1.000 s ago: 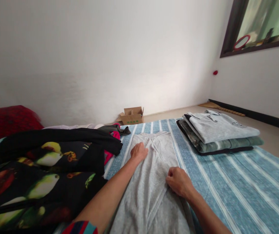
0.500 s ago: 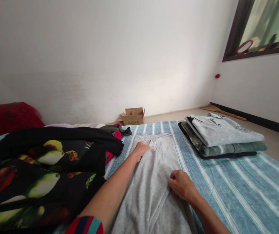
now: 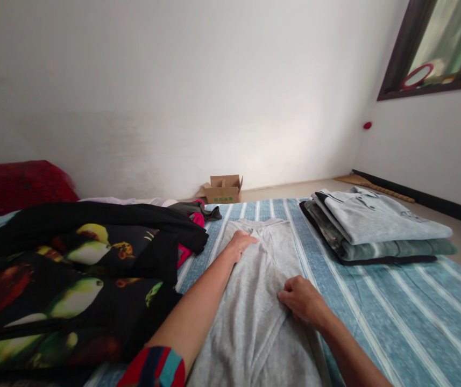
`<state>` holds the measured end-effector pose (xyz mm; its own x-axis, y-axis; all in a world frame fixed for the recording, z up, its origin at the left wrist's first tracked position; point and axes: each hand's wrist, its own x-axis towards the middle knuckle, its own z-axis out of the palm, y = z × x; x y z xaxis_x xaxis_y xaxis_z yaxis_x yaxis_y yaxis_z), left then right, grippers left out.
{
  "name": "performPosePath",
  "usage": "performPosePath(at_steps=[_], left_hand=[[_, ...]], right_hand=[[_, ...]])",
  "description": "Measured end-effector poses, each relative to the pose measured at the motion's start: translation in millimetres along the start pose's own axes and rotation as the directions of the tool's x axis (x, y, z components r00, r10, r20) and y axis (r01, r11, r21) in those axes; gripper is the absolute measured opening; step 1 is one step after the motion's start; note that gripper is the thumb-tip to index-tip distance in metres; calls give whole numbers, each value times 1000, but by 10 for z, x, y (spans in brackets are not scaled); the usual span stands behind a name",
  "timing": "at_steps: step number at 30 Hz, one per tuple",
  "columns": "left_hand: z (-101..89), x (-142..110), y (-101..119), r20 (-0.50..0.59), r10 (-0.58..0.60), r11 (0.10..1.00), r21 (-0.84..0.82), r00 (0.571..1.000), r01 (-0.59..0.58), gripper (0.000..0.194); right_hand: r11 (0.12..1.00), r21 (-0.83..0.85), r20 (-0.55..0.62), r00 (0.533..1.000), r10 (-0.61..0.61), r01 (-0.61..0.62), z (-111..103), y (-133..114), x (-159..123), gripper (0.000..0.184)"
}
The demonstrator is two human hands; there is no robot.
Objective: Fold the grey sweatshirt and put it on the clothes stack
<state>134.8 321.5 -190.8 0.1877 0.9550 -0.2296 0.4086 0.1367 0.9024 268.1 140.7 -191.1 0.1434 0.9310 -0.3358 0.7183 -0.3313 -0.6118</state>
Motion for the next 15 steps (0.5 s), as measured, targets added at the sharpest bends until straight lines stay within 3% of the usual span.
performPosePath(at_steps=[3, 8, 15], left_hand=[[56, 68, 34, -1, 5, 1000, -15, 1000, -5, 12], [104, 160, 32, -35, 23, 998, -65, 999, -25, 18], [60, 225, -9, 2, -22, 982, -187, 1000, 22, 12]], right_hand=[[1000, 1, 50, 999, 11, -11, -44, -38, 24, 23], [999, -51, -23, 1000, -18, 17, -95, -127, 163, 25], [1000, 13, 63, 998, -3, 2, -26, -23, 276, 21]])
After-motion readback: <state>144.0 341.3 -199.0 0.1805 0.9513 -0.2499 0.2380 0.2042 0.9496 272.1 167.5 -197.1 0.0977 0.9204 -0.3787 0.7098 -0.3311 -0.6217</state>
